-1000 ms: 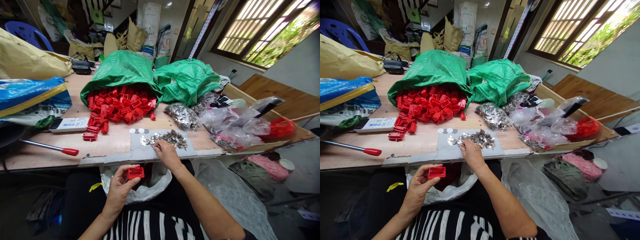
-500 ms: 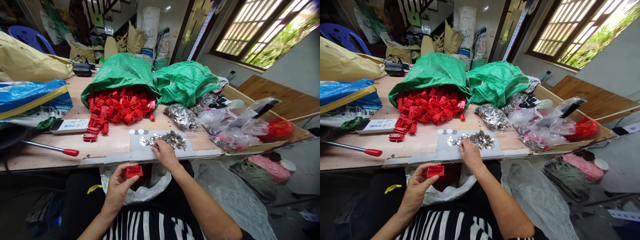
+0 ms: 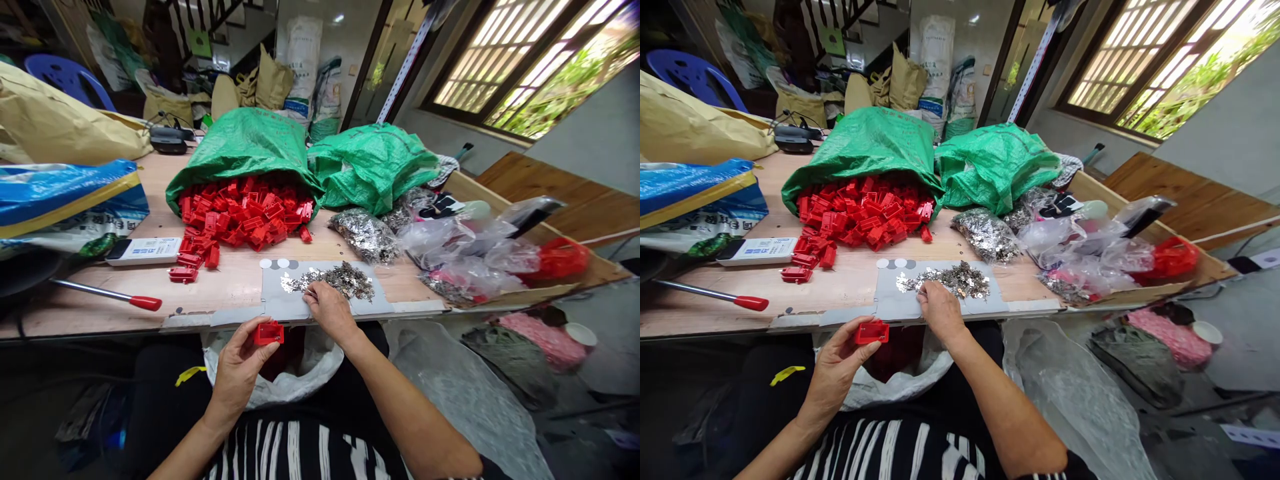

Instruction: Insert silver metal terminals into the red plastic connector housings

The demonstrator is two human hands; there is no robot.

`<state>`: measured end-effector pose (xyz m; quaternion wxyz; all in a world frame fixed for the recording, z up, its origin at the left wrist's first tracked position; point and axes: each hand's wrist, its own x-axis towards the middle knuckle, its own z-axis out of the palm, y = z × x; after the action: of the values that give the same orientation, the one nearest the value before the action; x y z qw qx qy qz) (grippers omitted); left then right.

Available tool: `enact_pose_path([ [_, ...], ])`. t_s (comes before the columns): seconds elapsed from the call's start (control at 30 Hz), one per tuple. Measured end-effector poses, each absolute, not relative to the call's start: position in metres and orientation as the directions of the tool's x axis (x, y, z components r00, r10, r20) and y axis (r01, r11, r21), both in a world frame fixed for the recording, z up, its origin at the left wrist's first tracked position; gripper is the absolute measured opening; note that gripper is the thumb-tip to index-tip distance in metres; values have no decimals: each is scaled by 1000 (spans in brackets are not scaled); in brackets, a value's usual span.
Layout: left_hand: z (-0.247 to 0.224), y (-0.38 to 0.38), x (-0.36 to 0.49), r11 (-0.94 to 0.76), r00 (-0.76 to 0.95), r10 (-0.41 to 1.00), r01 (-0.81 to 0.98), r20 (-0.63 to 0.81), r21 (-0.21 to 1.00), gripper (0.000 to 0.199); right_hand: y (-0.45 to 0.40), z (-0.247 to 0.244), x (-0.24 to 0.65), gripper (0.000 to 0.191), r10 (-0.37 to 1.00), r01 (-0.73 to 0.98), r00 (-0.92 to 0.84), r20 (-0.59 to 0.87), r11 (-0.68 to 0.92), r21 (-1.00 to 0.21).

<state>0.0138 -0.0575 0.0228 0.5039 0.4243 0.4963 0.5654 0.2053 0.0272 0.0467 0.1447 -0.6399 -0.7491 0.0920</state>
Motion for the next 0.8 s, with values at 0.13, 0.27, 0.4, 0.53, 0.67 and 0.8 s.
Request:
enact_pose_path([
  [0.13, 24, -57, 13, -9, -132, 991, -101, -4, 995, 38, 28, 47, 206, 3, 988, 932, -121, 100, 148, -331],
  [0.27, 24, -58, 15, -10, -115, 993, -85, 0, 996, 38, 30, 48, 206, 4, 986, 930, -147, 79, 166, -329],
  [0.4, 24, -57, 15, -5, -114, 993, -98, -7, 995, 39, 28, 51, 207, 5, 980, 890, -164, 116, 198, -410],
  [0.53, 24, -55, 14, -13, -123, 992, -64, 5, 998, 42, 15, 56, 203, 7, 979, 691, -164, 120, 200, -694],
  [0.67, 23, -53, 14, -103, -133, 985, 50, 109, 993, 37, -6, 61, 191, 17, 967, 374, -253, -18, 81, -924],
  [0.8, 24, -53, 15, -244, -87, 960, 214, 267, 946, 31, -20, 61, 180, 15, 952, 341, -302, -58, 51, -939],
])
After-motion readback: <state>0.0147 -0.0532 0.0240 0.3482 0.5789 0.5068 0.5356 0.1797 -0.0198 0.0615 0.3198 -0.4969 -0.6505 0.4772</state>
